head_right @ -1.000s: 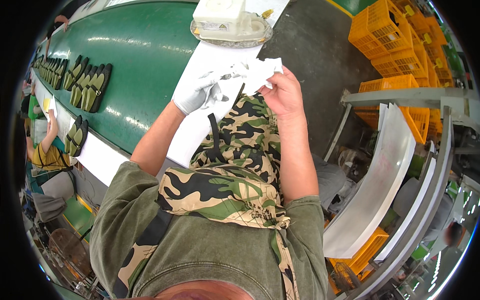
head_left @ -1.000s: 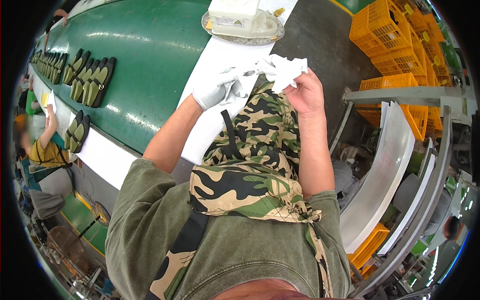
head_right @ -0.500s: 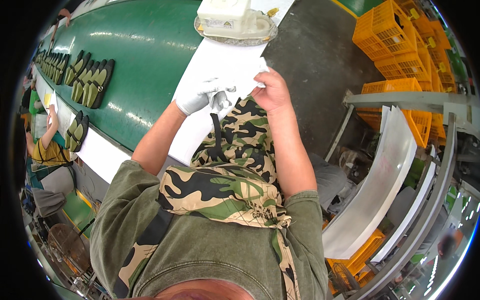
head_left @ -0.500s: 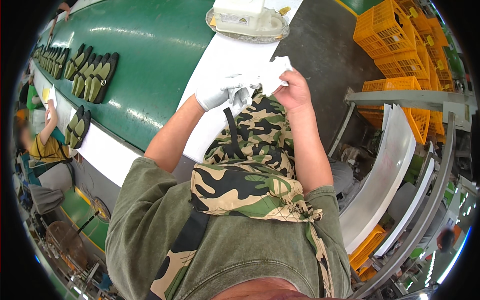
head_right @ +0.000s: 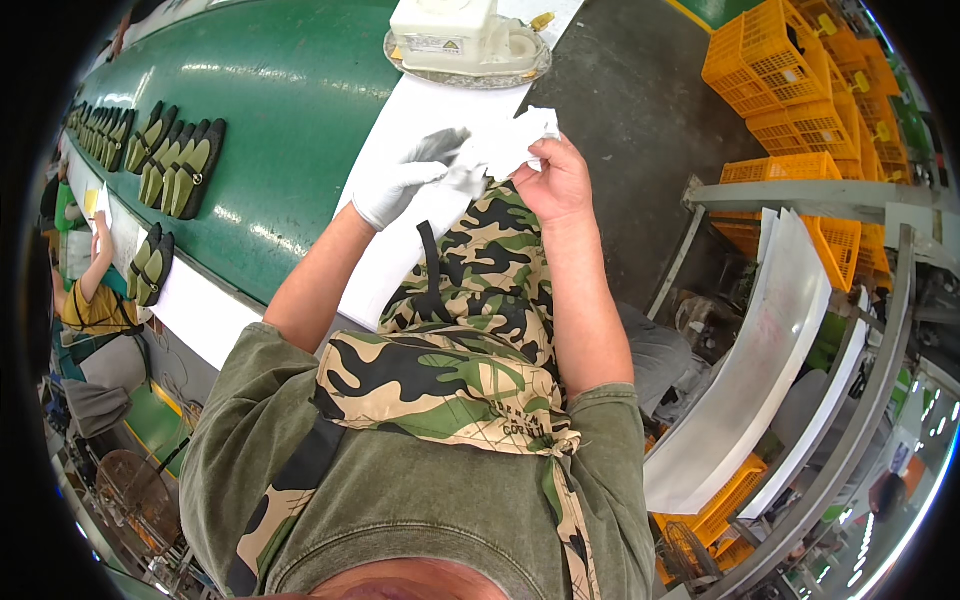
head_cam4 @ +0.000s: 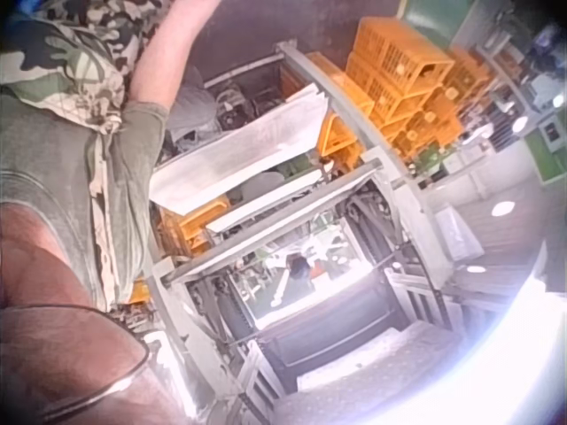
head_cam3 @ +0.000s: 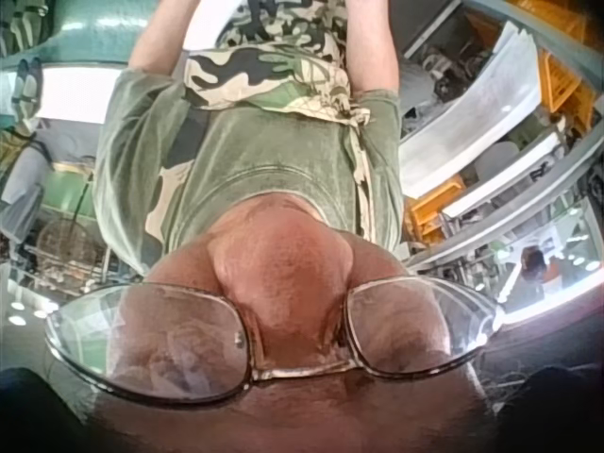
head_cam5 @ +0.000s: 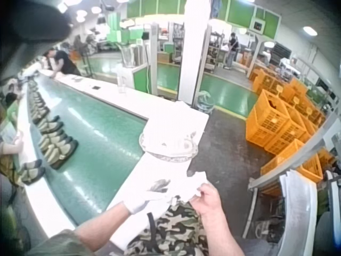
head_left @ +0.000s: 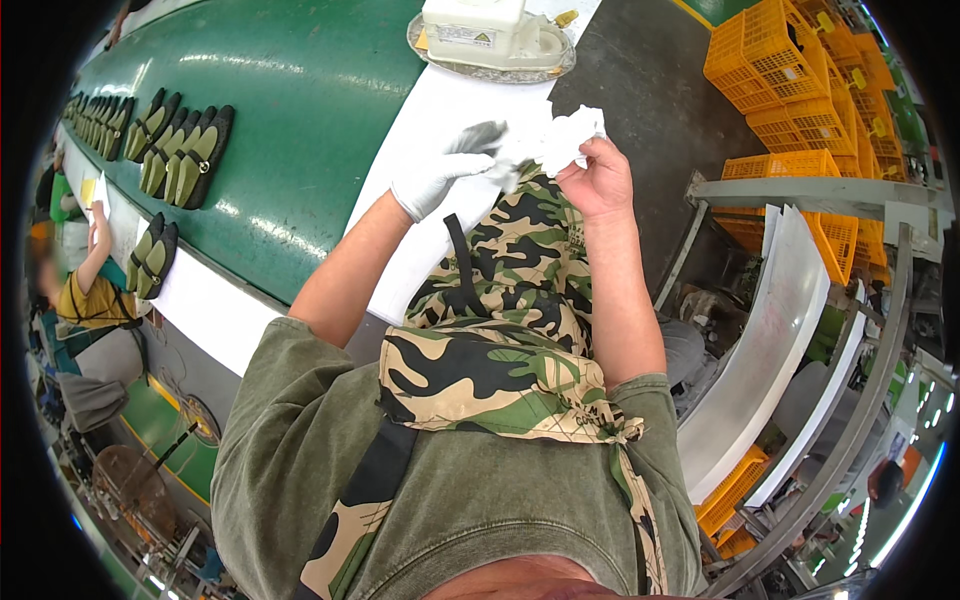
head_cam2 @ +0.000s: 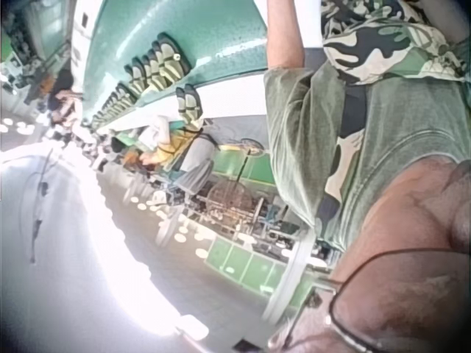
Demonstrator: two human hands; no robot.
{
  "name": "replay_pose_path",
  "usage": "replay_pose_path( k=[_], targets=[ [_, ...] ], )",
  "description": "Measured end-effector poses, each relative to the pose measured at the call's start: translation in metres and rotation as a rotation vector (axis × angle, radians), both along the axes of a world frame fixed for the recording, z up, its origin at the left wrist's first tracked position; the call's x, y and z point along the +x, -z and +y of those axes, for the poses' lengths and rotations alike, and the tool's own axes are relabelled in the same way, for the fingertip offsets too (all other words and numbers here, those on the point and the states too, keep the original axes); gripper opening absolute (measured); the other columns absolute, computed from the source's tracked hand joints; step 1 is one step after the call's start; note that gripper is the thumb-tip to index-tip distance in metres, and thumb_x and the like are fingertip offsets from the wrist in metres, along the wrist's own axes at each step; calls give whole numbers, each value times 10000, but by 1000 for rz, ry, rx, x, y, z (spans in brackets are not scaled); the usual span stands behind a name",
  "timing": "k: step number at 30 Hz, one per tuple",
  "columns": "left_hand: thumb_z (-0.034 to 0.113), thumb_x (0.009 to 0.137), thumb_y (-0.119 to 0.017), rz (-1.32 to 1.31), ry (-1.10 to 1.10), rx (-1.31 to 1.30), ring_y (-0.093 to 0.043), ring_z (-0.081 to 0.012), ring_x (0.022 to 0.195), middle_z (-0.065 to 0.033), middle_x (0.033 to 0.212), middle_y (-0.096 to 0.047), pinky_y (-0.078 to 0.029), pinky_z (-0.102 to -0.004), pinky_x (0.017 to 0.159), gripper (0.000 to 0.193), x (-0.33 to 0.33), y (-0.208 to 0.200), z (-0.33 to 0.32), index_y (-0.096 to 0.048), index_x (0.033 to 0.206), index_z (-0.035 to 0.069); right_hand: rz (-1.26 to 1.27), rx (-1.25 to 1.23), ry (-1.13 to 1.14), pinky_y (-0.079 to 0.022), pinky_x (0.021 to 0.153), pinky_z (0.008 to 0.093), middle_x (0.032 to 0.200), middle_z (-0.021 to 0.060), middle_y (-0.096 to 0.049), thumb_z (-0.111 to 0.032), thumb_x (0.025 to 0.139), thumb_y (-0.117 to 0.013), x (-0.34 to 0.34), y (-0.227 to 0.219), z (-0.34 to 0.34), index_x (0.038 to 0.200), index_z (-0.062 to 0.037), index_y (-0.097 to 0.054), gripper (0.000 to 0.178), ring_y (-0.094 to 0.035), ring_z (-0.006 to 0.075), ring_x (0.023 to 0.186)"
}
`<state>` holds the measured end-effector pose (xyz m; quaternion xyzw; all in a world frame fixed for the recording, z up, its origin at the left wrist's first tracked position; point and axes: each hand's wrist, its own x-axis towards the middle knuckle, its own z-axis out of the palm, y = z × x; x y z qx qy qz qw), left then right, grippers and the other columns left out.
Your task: Applying adhesive to the edges of shoe soles using a brush in a manufacturing setting.
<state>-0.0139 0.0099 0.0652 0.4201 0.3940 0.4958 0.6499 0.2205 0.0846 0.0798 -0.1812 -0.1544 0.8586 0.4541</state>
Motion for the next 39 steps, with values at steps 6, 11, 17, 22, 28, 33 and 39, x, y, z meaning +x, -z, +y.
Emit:
replay_pose_path(
  k=[6,11,17,22,28,33,39],
  targets=[
    [349,841,-738,342,13,274,-358,-271,1443,-164,1549,-400,-264,-390,1199,809,8,-35,-6,-401,1493,8,44,57,-54,-454,1079,511,1233,165,-643,-26,868,-523,-6,-6,-4,1276,11,-553,410,-603,328,1206],
    [243,855,-709,853,-46,419,-526,-276,1276,-173,1390,-545,-402,-377,1091,682,36,-30,-4,-451,1432,-15,127,26,-110,-534,894,473,1107,167,-685,-38,867,-510,-17,-15,-8,1224,35,-579,370,-662,302,970],
    [162,885,-631,127,-66,-5,-517,-207,1267,-193,1358,-531,-429,-321,1058,746,42,-20,4,-293,1497,-99,-91,97,-22,-546,857,451,1062,161,-688,-19,877,-511,-13,-39,-13,1187,37,-585,324,-667,296,947],
    [87,902,-544,-118,25,-222,-642,-172,892,-118,1093,-644,-533,-290,781,433,26,-13,8,-486,1308,-51,-229,132,-44,-541,799,402,1043,140,-691,-13,868,-544,10,-44,1,1163,33,-597,303,-662,260,906],
    [176,944,-608,-21,77,-261,-629,-89,714,-29,930,-642,-536,-236,608,341,21,-36,1,-580,1236,3,-475,99,-156,-514,837,403,1075,86,-689,-65,886,-605,1,-40,-1,1197,-5,-615,318,-637,200,979],
    [289,959,-627,183,230,-252,-565,-55,603,3,857,-623,-467,-213,490,393,18,-39,-1,-600,1249,25,-255,-28,-247,-510,919,420,1101,94,-688,-85,859,-657,-1,-22,-6,1223,6,-619,377,-640,214,1061],
    [288,964,-630,172,234,-294,-603,-87,604,-6,867,-638,-483,-219,499,376,24,-47,-2,-602,1221,16,-317,65,-36,-551,835,375,1025,92,-700,1,814,-679,2,-24,-4,1130,8,-630,319,-682,207,917]
  ],
)
